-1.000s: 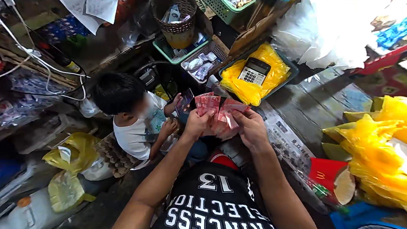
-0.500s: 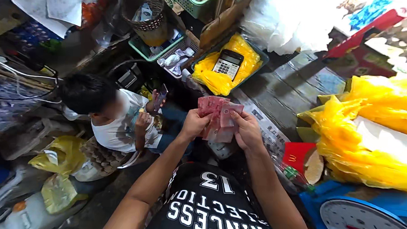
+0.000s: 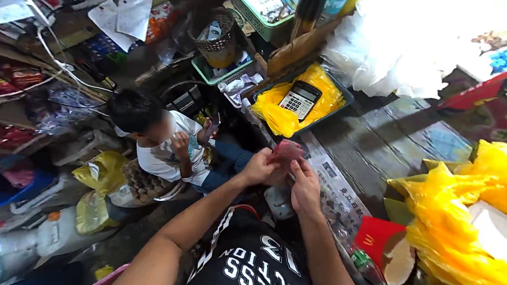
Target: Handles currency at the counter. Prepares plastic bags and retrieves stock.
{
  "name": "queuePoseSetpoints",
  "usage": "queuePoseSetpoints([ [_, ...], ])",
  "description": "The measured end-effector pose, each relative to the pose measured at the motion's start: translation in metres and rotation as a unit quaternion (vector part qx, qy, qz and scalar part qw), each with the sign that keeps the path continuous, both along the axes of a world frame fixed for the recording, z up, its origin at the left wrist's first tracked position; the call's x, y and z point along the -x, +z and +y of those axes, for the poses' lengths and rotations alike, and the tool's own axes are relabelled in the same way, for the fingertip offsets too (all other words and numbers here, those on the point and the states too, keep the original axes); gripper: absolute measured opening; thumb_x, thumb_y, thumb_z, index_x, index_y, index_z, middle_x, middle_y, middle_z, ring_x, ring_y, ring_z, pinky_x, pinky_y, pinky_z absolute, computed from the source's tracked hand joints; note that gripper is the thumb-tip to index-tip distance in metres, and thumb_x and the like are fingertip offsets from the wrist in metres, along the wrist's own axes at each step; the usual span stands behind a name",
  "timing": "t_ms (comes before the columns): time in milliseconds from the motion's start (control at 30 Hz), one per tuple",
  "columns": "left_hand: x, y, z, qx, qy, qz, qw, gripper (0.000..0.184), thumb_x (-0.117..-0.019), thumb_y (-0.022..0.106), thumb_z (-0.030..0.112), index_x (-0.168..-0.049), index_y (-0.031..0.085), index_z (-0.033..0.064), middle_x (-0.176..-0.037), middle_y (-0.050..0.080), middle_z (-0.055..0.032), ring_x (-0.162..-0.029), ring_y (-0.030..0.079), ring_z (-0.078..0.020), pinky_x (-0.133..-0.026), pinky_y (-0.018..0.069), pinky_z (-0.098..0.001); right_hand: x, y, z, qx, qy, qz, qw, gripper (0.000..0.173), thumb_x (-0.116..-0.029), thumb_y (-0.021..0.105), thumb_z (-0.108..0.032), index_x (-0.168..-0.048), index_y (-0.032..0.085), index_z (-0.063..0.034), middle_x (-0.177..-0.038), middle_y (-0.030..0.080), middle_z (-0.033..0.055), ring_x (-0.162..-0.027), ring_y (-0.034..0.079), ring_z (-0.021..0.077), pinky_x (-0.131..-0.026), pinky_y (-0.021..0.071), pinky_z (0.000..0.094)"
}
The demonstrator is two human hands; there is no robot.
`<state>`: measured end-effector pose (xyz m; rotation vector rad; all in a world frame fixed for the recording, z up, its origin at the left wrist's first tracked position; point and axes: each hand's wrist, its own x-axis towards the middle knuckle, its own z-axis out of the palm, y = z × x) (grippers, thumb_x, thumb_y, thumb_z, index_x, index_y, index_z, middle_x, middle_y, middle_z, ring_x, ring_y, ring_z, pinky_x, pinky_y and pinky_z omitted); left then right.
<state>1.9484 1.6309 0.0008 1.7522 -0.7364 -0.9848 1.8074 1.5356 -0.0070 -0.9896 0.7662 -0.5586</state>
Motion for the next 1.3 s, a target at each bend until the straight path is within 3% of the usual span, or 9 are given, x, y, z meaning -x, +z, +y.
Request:
queuePoseSetpoints([
  [200,-0.217,0.021,-0.047,0.078,0.255,-0.131,0.955,0.047,-0.0882,0.077,0.014,-0.129,0.060,-0.0020,-0.111,0.072,-0.0160,-0.101,0.072,-0.0240,-0.092,0.0607,-0.0469,0.027,-0.013,-0.025,0.035,0.013,0.051,0.998,0.035,-0.1060,0.053,-0.017,-0.134,0.060,0.0024,-0.120,0.071,0.0191,-0.105,0.071,0.0303,-0.087,0.0603,0.0441],
  [433,-0.374,-0.034,-0.135,-0.090,0.301,-0.152,0.937,0.075,-0.0794,0.084,0.023,-0.141,0.049,-0.0018,-0.132,0.060,-0.0265,-0.121,0.060,-0.0396,-0.101,0.0510,-0.0588,0.050,-0.034,-0.006,-0.021,-0.066,0.144,0.987,0.032,-0.1048,0.053,-0.016,-0.128,0.065,0.0031,-0.111,0.073,0.0191,-0.093,0.073,0.0273,-0.078,0.0612,0.0384],
  [567,-0.304,-0.014,-0.181,-0.012,0.251,-0.249,0.935,0.078,-0.0896,0.073,0.038,-0.150,0.042,-0.0001,-0.149,0.044,-0.0279,-0.134,0.050,-0.0401,-0.109,0.0463,-0.0547,0.058,-0.035,0.016,0.013,-0.104,0.207,0.973,0.031,-0.1033,0.054,-0.015,-0.127,0.065,0.0024,-0.112,0.074,0.0182,-0.096,0.073,0.0281,-0.079,0.0616,0.0402],
  [700,-0.064,0.031,-0.166,0.326,-0.044,-0.080,0.941,0.048,-0.0966,0.065,0.015,-0.140,0.050,-0.0005,-0.139,0.058,-0.0158,-0.125,0.059,-0.0223,-0.106,0.0529,-0.0415,0.044,-0.038,0.040,0.111,-0.029,0.281,0.953,0.031,-0.1003,0.062,-0.022,-0.124,0.069,-0.0035,-0.109,0.076,0.0079,-0.097,0.073,0.0175,-0.086,0.0628,0.0374],
  [800,0.109,0.067,-0.107,0.378,-0.467,0.071,0.796,0.049,-0.0938,0.073,0.022,-0.134,0.061,-0.0030,-0.132,0.065,-0.0153,-0.122,0.063,-0.0225,-0.106,0.0526,-0.0418,0.016,-0.020,0.055,0.081,0.138,0.314,0.936,0.039,-0.1007,0.062,-0.023,-0.135,0.062,-0.0055,-0.123,0.070,0.0095,-0.110,0.068,0.0146,-0.099,0.0560,0.0358],
  [867,0.181,0.073,-0.057,0.342,-0.710,0.028,0.615,0.059,-0.1012,0.063,0.038,-0.150,0.051,0.0076,-0.153,0.052,-0.0095,-0.135,0.056,-0.0210,-0.109,0.0496,-0.0422,0.009,-0.009,0.051,0.135,0.292,0.357,0.877,0.045,-0.1055,0.054,-0.034,-0.147,0.056,-0.0176,-0.142,0.063,0.0078,-0.132,0.059,0.0212,-0.114,0.0454,0.0480],
  [933,0.214,0.068,-0.015,0.304,-0.842,-0.013,0.446,0.059,-0.1057,0.050,0.047,-0.153,0.046,0.0118,-0.155,0.051,-0.0071,-0.132,0.058,-0.0215,-0.105,0.0521,-0.0467,0.032,-0.012,0.061,0.256,0.270,0.348,0.860,0.036,-0.1072,0.048,-0.032,-0.140,0.062,-0.0254,-0.132,0.069,0.0026,-0.125,0.063,0.0214,-0.105,0.0516,0.0524],
  [1200,0.304,0.073,0.075,0.296,-0.953,-0.037,0.043,0.062,-0.1078,0.031,0.057,-0.151,0.047,0.0154,-0.151,0.054,-0.0068,-0.137,0.054,-0.0218,-0.113,0.0457,-0.0479,0.173,-0.010,0.130,0.257,-0.183,0.484,0.817,0.041,-0.0994,0.065,-0.042,-0.132,0.067,-0.0172,-0.117,0.074,0.0058,-0.109,0.070,0.0224,-0.098,0.0560,0.0498],
  [1300,0.330,0.070,0.114,0.293,-0.955,0.019,-0.037,0.058,-0.1071,0.040,0.055,-0.147,0.054,0.0150,-0.146,0.059,-0.0067,-0.135,0.056,-0.0206,-0.113,0.0463,-0.0459,0.230,-0.014,0.198,0.146,-0.382,0.448,0.795,0.037,-0.1012,0.063,-0.039,-0.130,0.069,-0.0172,-0.113,0.074,0.0055,-0.104,0.071,0.0192,-0.097,0.0566,0.0471],
])
